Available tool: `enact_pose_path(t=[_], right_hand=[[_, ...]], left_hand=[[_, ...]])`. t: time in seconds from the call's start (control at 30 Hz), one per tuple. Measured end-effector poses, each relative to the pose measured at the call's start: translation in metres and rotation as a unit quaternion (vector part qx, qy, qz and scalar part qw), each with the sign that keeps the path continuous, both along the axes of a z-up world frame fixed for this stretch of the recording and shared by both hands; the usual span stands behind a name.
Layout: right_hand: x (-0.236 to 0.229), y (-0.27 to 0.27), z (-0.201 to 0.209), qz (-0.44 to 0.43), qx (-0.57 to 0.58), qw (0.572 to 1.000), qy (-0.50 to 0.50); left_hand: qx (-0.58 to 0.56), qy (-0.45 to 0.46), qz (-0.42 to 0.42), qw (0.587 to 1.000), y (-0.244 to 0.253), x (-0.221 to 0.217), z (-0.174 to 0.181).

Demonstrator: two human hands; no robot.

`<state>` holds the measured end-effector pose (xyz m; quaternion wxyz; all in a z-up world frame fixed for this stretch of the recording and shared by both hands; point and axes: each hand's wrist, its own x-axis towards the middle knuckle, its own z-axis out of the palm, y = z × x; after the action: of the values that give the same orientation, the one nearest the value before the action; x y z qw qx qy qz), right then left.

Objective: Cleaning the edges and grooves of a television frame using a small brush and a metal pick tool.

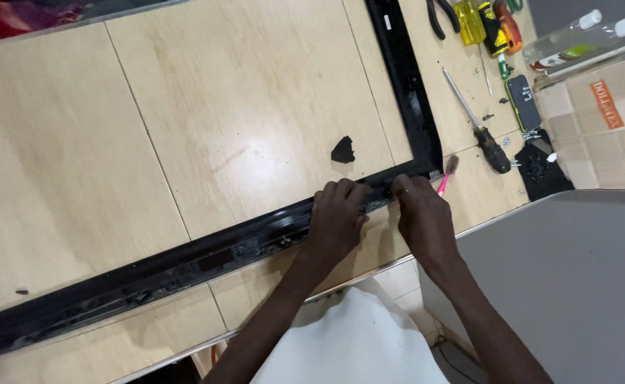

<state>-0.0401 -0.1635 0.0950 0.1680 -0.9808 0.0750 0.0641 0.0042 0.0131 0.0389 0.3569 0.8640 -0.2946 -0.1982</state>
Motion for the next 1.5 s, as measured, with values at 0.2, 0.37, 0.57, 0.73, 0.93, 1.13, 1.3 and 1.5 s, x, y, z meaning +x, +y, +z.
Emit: enact_pose_path(t=[0.2, 0.37, 0.57, 0.73, 0.93, 1.13, 1.3, 1.5], right_hand=[[-0.003, -0.028, -0.003, -0.146, 0.231, 0.961, -0.035], [-0.008, -0.022, 0.013, -0.165, 0.314, 0.925, -0.135], [-0.011, -0.024, -0.009, -0.079, 0.174, 0.975, -0.11], [-0.012, -0.008, -0.03, -0.036, -0.055, 0.993, -0.103], [-0.004, -0.016, -0.012, -0.207, 0.176, 0.962, -0.035], [-0.015, -0.012, -0.011, -0.269, 0.288, 0.916, -0.078], [-0.029, -0.014, 0.004, -0.325, 0.372, 0.856, -0.151], [-0.039, -0.011, 0.0, -0.366, 0.417, 0.815, -0.167]], left_hand=[[-0.026, 0.002, 0.003, 1.0, 0.001, 0.002, 0.003], [-0.026, 0.012, 0.003, 1.0, 0.0, 0.004, 0.002], [-0.027, 0.003, 0.002, 1.0, 0.001, 0.005, 0.002], [-0.031, 0.016, 0.01, 0.999, 0.0, 0.004, 0.004], [-0.049, 0.013, 0.011, 0.999, 0.001, 0.003, -0.002], [-0.046, 0.02, 0.01, 0.999, 0.002, 0.001, 0.004], [-0.046, 0.009, 0.023, 0.999, 0.001, 0.003, 0.001], [-0.045, -0.001, 0.016, 0.999, -0.002, 0.005, 0.007]])
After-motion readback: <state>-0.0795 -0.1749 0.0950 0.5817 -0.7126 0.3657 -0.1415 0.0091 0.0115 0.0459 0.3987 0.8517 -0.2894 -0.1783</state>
